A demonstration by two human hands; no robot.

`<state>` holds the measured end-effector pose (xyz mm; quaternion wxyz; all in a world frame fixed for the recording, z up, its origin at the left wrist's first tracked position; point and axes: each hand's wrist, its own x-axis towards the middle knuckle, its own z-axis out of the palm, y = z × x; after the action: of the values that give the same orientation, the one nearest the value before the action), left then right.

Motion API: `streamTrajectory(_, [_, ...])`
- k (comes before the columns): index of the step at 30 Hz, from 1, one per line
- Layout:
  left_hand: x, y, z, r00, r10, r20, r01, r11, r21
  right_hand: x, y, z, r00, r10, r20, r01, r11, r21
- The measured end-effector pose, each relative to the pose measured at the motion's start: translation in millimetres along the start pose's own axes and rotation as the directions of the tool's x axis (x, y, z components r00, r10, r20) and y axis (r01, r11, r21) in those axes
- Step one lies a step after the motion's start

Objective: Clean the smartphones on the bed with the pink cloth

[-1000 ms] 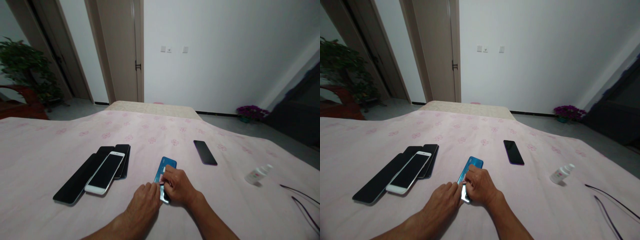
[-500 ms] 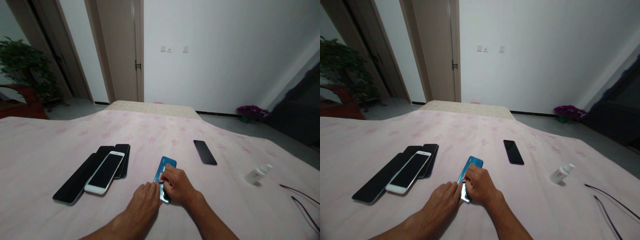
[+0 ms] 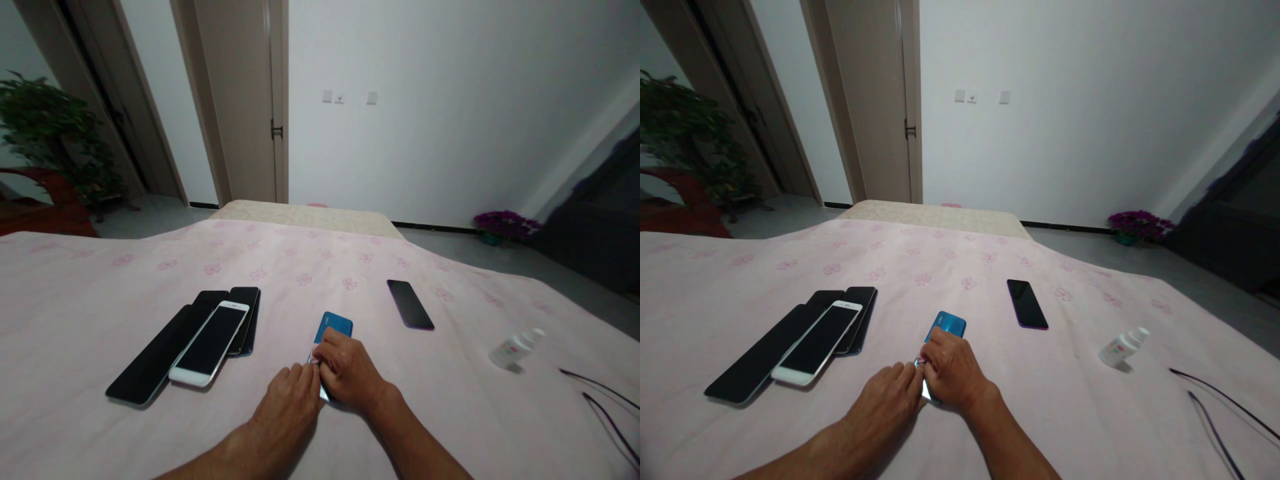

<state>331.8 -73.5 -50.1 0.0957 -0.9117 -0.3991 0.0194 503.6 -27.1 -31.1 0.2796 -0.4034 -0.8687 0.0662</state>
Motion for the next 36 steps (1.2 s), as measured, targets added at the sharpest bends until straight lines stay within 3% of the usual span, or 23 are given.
streamTrajectory(9, [-0.6,2.5,-3.6,1.000,-0.020,-0.003,0.019,1.000,-0.019,2.3,5.2,3.2,0.994,0.081,-0.067,-0.085,0.994,-0.068])
streamTrajectory(16, [0.5,1.3,2.9,1.000,-0.012,-0.014,0.012,1.000,-0.005,1.0,-1.3,1.0,1.000,-0.026,0.003,0.026,1.000,-0.013])
streamTrajectory(23, [1.7,1.8,-10.8,0.999,-0.024,0.029,0.025,0.999,-0.043,4.1,6.8,2.3,0.992,0.103,-0.073,-0.107,0.992,-0.061])
streamTrajectory(31, [1.0,1.2,-5.2,1.000,0.009,0.018,-0.009,1.000,-0.002,2.9,0.5,-0.8,0.999,-0.033,0.019,0.032,0.999,0.024])
streamTrajectory(36, [1.2,1.3,-7.0,1.000,-0.002,0.023,0.002,1.000,-0.009,6.0,4.6,2.4,0.997,0.075,-0.032,-0.076,0.996,-0.038])
